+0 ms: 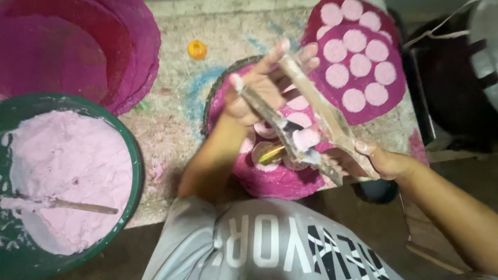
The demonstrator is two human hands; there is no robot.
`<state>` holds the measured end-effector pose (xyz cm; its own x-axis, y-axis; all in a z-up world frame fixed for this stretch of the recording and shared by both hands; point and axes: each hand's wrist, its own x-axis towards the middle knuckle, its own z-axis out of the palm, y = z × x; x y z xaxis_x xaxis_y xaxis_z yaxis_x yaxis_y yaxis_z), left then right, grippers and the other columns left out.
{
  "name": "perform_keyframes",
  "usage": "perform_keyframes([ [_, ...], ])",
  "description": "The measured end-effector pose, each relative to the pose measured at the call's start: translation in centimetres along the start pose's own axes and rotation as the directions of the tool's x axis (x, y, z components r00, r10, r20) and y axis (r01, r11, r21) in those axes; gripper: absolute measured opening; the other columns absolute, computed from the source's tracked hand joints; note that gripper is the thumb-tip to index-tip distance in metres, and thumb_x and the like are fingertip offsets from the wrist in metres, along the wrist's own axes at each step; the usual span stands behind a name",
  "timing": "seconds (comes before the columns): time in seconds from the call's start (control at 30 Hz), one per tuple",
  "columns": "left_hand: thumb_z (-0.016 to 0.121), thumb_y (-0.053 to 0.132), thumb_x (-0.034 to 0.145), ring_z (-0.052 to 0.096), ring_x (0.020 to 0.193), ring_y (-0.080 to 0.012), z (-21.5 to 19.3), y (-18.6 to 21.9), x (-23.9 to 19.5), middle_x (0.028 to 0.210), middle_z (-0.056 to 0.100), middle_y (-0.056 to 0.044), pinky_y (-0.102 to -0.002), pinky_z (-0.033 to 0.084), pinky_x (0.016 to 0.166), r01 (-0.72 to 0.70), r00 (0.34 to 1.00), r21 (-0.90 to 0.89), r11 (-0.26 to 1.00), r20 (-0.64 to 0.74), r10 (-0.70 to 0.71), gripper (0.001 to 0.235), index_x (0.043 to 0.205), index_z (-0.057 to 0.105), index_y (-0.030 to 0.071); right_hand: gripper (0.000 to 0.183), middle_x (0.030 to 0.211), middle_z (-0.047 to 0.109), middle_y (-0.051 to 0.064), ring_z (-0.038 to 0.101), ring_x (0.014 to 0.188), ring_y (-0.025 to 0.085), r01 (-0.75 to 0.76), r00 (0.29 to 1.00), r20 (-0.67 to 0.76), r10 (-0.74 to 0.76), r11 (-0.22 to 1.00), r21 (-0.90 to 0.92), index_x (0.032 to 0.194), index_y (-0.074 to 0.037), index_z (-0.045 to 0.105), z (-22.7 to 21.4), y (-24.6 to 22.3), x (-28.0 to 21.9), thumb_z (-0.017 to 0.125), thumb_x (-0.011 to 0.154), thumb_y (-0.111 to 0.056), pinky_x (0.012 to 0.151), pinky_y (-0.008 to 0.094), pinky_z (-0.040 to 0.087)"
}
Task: The person scoops pink paste from a green bowl and uses a metal ring mold and a wooden mallet to form circular pastes on a pink mat. The person repeatedly fills the mold, taps it to release the paste, and arranges the finished circles on the mat.
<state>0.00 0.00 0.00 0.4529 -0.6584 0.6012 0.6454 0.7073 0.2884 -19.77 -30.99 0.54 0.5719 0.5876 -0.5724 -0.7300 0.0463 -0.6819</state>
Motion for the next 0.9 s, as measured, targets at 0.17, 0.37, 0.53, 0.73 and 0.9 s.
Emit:
perform_keyframes([
  [0.17, 0.062, 0.035, 0.092, 0.056, 0.117, -0.0246, -6.7, -3.1, 0.5, 0.114, 0.058, -0.007, -0.041, 0.039, 0.119, -0.227, 0.957, -0.113, 0.967, -0.211, 0.2, 0.058, 0.142, 0.05, 0.007, 0.096, 0.135, 0.063, 0.017, 0.064, 0.112, 0.026, -0.211, 0.938, -0.324, 0.126, 0.946, -0.245, 0.152, -0.006, 0.043, -0.3, -3.7, 1.0, 0.037, 0.086, -0.076, 0.093, 0.037, 0.053],
  [0.37, 0.051, 0.032, 0.093, 0.057, 0.101, -0.0223, -12.2, -3.2, -0.6, 0.097, 0.059, -0.003, -0.041, 0.046, 0.103, -0.296, 0.934, -0.222, 0.929, -0.27, 0.233, 0.025, 0.106, 0.056, 0.012, 0.086, 0.101, 0.075, 0.013, 0.07, 0.091, 0.024, -0.295, 0.88, -0.474, -0.018, 0.762, -0.576, 0.119, -0.001, 0.068, -0.1, -3.0, 5.2, 0.02, 0.097, -0.069, 0.082, 0.038, 0.057],
  [0.53, 0.048, 0.032, 0.093, 0.057, 0.099, -0.0215, -13.2, -2.0, -1.7, 0.094, 0.057, -0.001, -0.04, 0.046, 0.1, -0.243, 0.943, -0.191, 0.951, -0.278, 0.185, 0.023, 0.104, 0.054, 0.013, 0.089, 0.095, 0.073, 0.011, 0.066, 0.087, 0.021, -0.118, 0.908, -0.396, -0.134, 0.826, -0.551, 0.116, 0.0, 0.067, 1.2, -1.5, 7.2, 0.026, 0.095, -0.076, 0.081, 0.035, 0.054],
  [0.73, 0.044, 0.034, 0.093, 0.057, 0.097, -0.0215, -12.1, -2.2, 0.1, 0.091, 0.058, -0.002, -0.042, 0.047, 0.097, -0.28, 0.941, -0.189, 0.941, -0.25, 0.23, 0.025, 0.101, 0.055, 0.013, 0.089, 0.086, 0.075, 0.013, 0.067, 0.076, 0.022, -0.24, 0.871, -0.486, -0.072, 0.801, -0.548, 0.105, 0.001, 0.075, 0.5, -3.2, 5.8, 0.027, 0.095, -0.073, 0.068, 0.035, 0.054],
  [0.9, 0.04, 0.039, 0.089, 0.058, 0.097, -0.0234, -13.9, -1.4, 0.6, 0.093, 0.062, -0.007, -0.04, 0.047, 0.101, -0.163, 0.934, -0.116, 0.98, -0.337, 0.116, 0.036, 0.101, 0.057, 0.01, 0.087, 0.097, 0.075, 0.01, 0.068, 0.089, 0.018, -0.006, 0.892, -0.39, -0.228, 0.857, -0.515, 0.117, 0.001, 0.068, 0.5, -2.3, 6.2, 0.03, 0.096, -0.074, 0.083, 0.032, 0.056],
])
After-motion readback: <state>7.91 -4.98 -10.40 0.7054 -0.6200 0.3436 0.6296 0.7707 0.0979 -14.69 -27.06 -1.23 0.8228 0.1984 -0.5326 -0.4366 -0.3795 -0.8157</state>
